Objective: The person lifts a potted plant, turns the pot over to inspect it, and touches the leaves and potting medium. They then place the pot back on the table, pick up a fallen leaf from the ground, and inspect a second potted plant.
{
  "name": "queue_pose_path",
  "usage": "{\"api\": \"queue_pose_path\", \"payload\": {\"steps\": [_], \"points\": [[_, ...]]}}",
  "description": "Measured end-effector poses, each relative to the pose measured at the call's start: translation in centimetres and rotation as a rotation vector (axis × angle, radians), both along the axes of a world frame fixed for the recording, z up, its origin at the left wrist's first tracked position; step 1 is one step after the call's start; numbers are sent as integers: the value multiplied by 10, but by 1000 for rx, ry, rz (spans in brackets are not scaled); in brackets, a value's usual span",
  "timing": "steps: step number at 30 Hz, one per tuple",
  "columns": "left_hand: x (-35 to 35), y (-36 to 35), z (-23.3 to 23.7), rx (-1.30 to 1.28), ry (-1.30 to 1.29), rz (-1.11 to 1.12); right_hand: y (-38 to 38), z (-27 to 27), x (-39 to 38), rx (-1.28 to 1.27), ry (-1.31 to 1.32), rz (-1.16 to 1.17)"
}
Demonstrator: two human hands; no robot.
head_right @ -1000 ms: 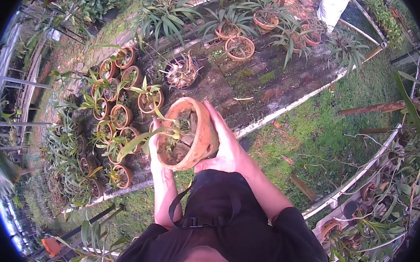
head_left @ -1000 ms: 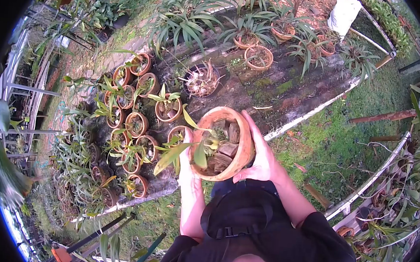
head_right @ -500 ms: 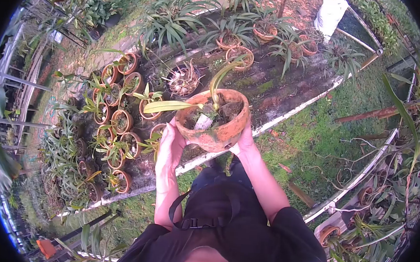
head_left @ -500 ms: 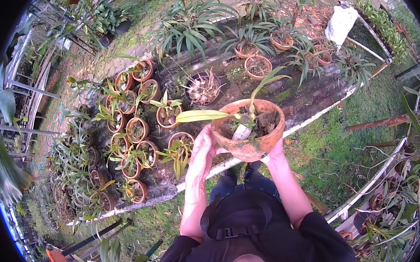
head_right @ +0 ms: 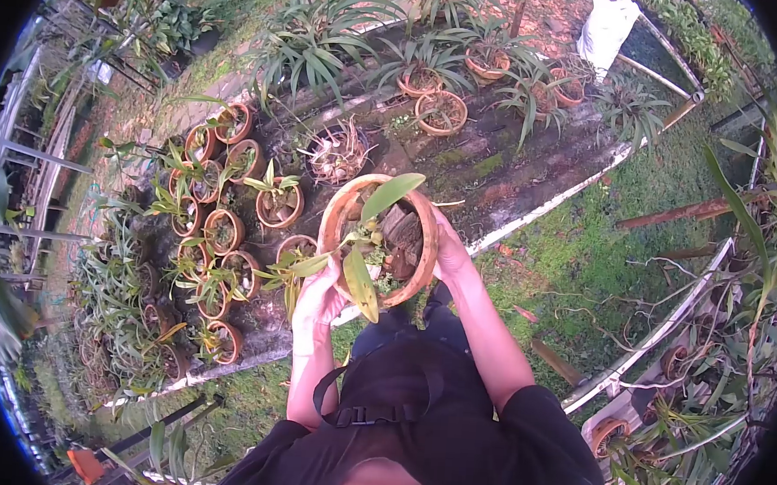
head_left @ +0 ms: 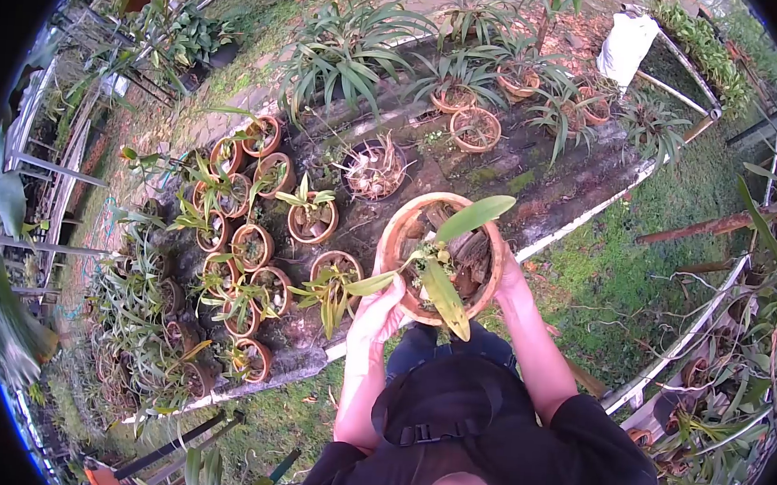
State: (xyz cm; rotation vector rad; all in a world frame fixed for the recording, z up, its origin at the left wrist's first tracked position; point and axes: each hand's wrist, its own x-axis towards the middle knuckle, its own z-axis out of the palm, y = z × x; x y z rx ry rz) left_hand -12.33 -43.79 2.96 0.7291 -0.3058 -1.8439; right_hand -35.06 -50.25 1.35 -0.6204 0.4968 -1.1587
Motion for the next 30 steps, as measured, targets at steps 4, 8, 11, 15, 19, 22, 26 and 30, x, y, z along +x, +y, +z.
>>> {"api": "queue_pose_path", "payload": {"steps": [4, 8, 11, 15, 19, 22, 26, 30], "points": [[8, 11, -11, -87, 4, 43, 0, -5, 3, -48, 60, -24], [-3, 6, 13, -11, -248, 163, -1, 13, 2, -98, 498, -288], [-11, -9, 27, -264, -511, 197, 3, 43, -4, -385, 740, -376], [-10, -14, 14, -391, -687, 253, 11, 83, -1, -664, 1343, -177], [-16, -11, 12, -387, -710, 293, 14, 79, 15, -643, 1471, -63], [-27, -10, 16, -389, -740, 359, 18, 69, 24, -612, 1475, 13], [-24, -8, 1, -398, -823, 355, 12, 54, 24, -610, 1471, 23], [-24, -8, -13, -408, -809, 381, 12, 46, 25, -484, 1417, 121]]}}
